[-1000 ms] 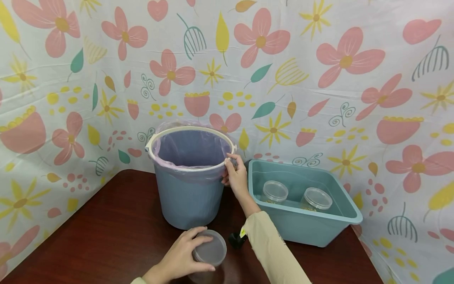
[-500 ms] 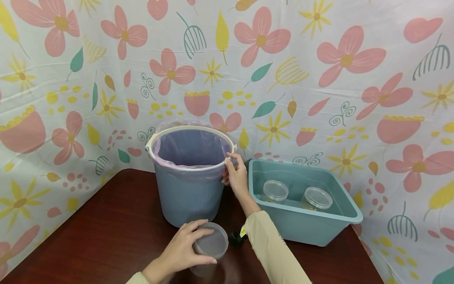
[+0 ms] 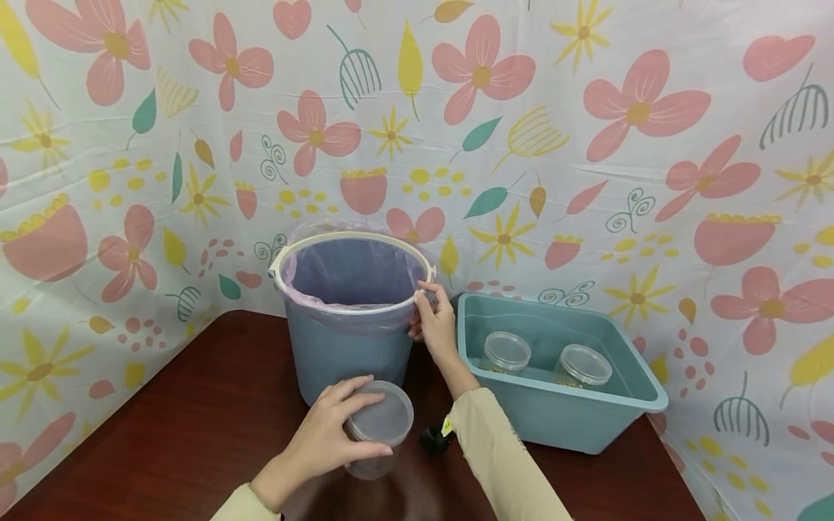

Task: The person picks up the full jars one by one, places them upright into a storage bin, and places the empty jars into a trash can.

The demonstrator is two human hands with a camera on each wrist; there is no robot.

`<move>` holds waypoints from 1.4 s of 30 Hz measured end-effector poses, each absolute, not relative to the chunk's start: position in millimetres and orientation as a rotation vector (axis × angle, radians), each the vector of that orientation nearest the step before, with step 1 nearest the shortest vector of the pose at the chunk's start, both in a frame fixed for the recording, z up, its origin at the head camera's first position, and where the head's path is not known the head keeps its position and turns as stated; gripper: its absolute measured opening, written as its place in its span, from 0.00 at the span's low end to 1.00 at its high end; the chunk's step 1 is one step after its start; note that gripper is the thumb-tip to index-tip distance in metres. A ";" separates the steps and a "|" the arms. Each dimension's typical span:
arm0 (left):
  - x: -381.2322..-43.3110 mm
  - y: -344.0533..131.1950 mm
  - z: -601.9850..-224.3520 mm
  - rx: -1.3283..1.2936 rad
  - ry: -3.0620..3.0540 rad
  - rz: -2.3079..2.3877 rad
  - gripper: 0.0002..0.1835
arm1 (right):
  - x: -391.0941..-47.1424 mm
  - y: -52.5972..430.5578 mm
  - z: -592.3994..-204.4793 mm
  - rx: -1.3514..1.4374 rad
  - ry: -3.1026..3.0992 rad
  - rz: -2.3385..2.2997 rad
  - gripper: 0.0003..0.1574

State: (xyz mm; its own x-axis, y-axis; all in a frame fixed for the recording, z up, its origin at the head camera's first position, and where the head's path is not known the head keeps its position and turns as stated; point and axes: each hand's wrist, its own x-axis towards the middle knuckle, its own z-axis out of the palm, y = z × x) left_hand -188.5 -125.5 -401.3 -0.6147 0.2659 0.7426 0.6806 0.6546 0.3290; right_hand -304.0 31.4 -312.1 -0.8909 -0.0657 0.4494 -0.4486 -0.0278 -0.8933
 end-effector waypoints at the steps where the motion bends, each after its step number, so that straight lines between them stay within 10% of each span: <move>1: -188.5 -126.0 -398.7 -0.730 -2.192 -0.808 0.34 | -304.0 31.4 -312.1 0.544 -1.976 2.001 0.16; 42: -185.8 -157.6 -254.6 -0.775 -1.680 -0.869 0.33 | -305.2 30.6 -311.8 0.526 -2.010 1.952 0.16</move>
